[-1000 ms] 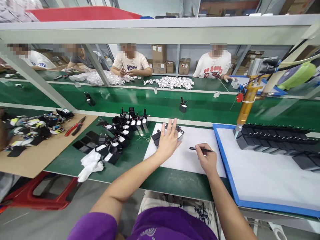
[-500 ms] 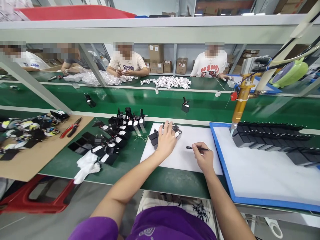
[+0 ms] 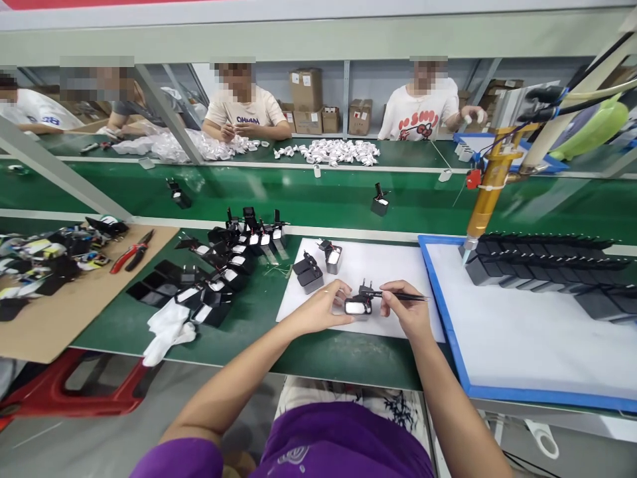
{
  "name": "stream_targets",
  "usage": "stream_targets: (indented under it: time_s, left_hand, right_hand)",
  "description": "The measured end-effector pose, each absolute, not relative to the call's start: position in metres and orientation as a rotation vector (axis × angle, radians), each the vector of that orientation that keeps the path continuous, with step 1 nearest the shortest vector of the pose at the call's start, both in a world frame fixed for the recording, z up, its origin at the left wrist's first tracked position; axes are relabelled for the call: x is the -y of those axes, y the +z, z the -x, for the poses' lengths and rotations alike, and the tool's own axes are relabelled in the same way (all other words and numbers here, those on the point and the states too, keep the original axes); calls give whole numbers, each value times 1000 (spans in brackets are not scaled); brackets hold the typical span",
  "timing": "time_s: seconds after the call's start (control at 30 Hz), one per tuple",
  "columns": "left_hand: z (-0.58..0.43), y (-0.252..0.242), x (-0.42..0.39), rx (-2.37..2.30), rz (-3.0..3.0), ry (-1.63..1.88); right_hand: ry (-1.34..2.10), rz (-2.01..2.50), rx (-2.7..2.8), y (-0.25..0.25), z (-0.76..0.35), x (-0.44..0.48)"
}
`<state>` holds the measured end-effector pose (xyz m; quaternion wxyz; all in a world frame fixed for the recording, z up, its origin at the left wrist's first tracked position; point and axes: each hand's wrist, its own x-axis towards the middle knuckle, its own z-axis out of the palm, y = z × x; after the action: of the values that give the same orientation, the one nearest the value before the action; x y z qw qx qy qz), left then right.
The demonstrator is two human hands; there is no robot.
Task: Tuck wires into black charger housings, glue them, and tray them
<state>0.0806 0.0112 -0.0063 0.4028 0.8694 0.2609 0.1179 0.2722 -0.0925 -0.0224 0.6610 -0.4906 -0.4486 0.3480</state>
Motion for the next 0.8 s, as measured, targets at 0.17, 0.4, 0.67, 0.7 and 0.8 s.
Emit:
stream_targets:
  time_s: [0.17, 0.4, 0.67, 0.7, 0.8]
  left_hand:
    - [-92, -15, -17, -547, -2263, 258]
    - [-87, -13, -26, -523, -2289, 280]
    - [-80, -9, -31, -467, -2330, 245]
    - [-81, -10, -31, -463, -2327, 248]
    - [-81, -12, -30, -463, -2328, 239]
  right_hand:
    - [837, 1145, 1076, -23, -273, 93]
    - [790, 1237, 1262, -20, -272, 96]
    - [764, 1293, 1414, -16, -267, 98]
    - [757, 1299, 1423, -16, -266, 98]
    - [734, 1292, 1462, -17, -265, 99]
